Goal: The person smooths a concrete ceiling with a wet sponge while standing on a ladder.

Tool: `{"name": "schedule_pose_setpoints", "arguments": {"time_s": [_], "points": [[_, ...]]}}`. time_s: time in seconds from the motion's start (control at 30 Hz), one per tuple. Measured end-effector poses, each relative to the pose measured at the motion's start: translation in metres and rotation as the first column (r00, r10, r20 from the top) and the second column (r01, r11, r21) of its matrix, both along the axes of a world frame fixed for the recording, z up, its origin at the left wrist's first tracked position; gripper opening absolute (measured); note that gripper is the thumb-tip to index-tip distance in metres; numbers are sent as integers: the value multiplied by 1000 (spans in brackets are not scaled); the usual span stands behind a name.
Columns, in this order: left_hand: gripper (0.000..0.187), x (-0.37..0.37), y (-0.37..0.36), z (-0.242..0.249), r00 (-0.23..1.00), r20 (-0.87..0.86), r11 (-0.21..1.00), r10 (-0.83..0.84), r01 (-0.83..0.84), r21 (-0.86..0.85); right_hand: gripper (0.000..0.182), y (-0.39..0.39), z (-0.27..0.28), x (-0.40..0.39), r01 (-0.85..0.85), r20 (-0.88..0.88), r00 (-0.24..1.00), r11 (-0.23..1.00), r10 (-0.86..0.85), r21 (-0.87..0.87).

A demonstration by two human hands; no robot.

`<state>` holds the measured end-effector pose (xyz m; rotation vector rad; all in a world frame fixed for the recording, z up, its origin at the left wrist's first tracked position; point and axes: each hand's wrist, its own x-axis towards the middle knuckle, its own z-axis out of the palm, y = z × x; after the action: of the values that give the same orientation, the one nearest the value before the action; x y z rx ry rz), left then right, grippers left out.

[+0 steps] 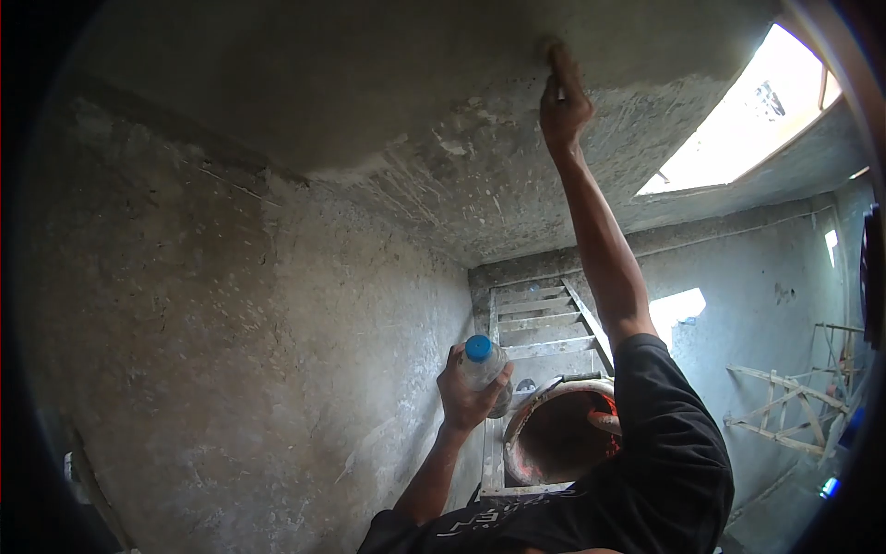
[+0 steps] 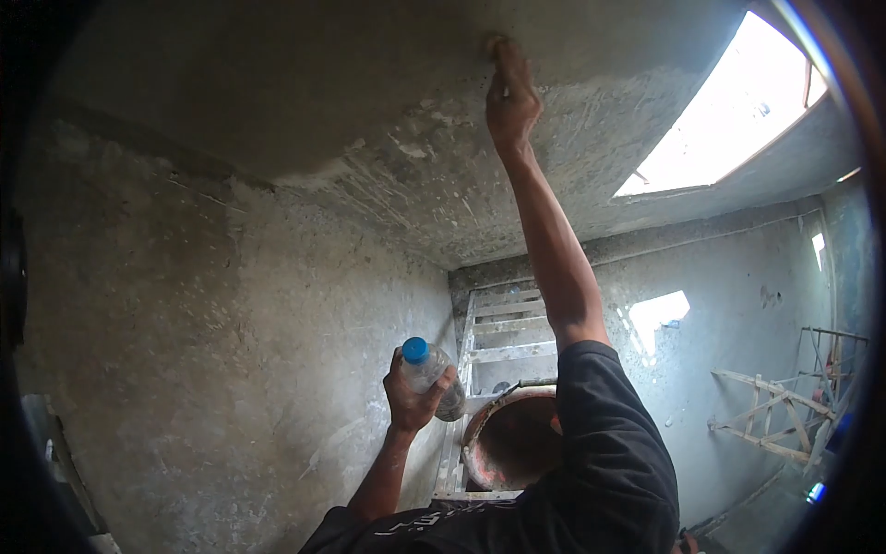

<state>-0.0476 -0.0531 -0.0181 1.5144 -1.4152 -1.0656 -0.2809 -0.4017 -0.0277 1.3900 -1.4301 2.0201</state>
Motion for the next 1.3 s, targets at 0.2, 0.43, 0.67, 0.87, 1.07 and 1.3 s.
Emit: {"name": "schedule_pose_setpoints", "arguments": {"time_s": [0.2,0.43,0.67,0.87,1.07,1.3], "points": [[42,0,-4,0,999,35,999,20,-19,-42,37,41,-86,41,-289,-245,842,784,482,550],[40,10,-10,39,963,245,993,-110,118,-19,39,212,-36,27,-949,981,-190,248,42,-194],[51,-19,-2,79,822,465,944,-330,304,132,40,317,15,-10,-941,970,-224,238,97,-241],[57,-58,4,94,491,681,834,-544,406,373,33,356,-13,-17,-944,993,-23,324,119,-60],[43,-94,-8,81,233,835,817,-498,450,361,31,360,-36,-24,-923,995,101,370,-24,102],[14,-124,-13,62,-17,945,748,-327,606,270,30,345,-54,-34,-885,995,100,455,-16,96]]}}
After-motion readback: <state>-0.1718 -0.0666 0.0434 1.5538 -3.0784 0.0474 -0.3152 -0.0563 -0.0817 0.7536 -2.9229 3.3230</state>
